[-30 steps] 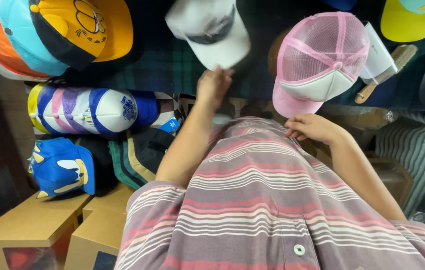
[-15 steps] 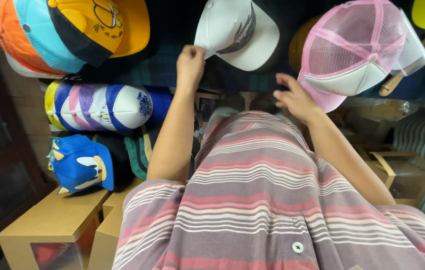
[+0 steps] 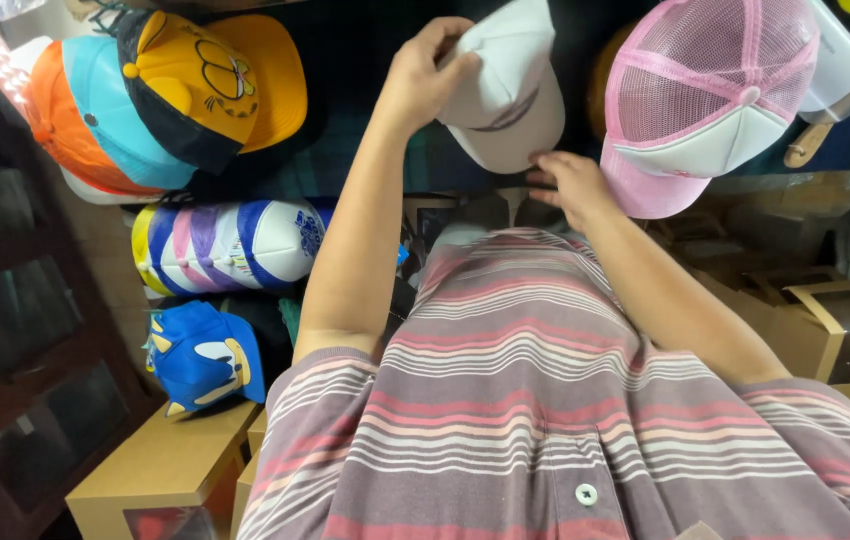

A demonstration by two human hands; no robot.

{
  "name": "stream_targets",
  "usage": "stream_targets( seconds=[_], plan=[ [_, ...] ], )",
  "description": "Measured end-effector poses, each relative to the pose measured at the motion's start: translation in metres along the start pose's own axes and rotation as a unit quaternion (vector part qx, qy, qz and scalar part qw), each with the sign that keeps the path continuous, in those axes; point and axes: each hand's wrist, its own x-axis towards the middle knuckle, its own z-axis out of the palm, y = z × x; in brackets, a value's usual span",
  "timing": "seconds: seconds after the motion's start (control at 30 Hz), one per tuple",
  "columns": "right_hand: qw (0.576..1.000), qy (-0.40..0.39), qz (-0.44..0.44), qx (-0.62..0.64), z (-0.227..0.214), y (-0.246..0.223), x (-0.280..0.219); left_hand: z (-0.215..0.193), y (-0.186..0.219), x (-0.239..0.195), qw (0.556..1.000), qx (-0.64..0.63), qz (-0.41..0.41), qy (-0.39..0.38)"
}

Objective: The person cleans a pink and white trucker cap using a brush and a handheld steamer. They brush the cap's surface and then apply steam to it while holding it in place.

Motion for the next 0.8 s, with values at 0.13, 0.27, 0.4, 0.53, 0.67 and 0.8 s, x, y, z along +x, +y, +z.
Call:
stream_targets(
  seconds=[0.13,0.27,0.4,0.53,0.67,0.8],
  plan=[
    [0.997,-0.064,0.045,-0.004,-0.008,-0.004,-0.025,0.015,0.010,0.024,0.999,0.025,-0.029,-0.018],
    [0.995,-0.100,0.011,-0.005,-0.002,-0.017,-0.020,0.017,-0.008,0.059,0.993,0.114,-0.022,0.016],
    [0.995,-0.095,0.018,-0.019,0.000,-0.024,-0.020,-0.004,0.007,0.046,0.985,0.169,-0.022,-0.023],
    [0.993,-0.120,0.015,0.008,-0.010,-0.025,-0.031,-0.009,0.005,0.024,0.990,0.105,-0.097,-0.009],
    [0.989,-0.147,-0.016,0.006,-0.014,-0.018,-0.031,-0.009,0.051,-0.007,0.963,0.041,-0.263,-0.035],
    [0.978,-0.198,-0.020,-0.061,-0.019,-0.035,-0.056,0.001,0.055,-0.040,0.942,-0.018,-0.334,-0.020]
  ],
)
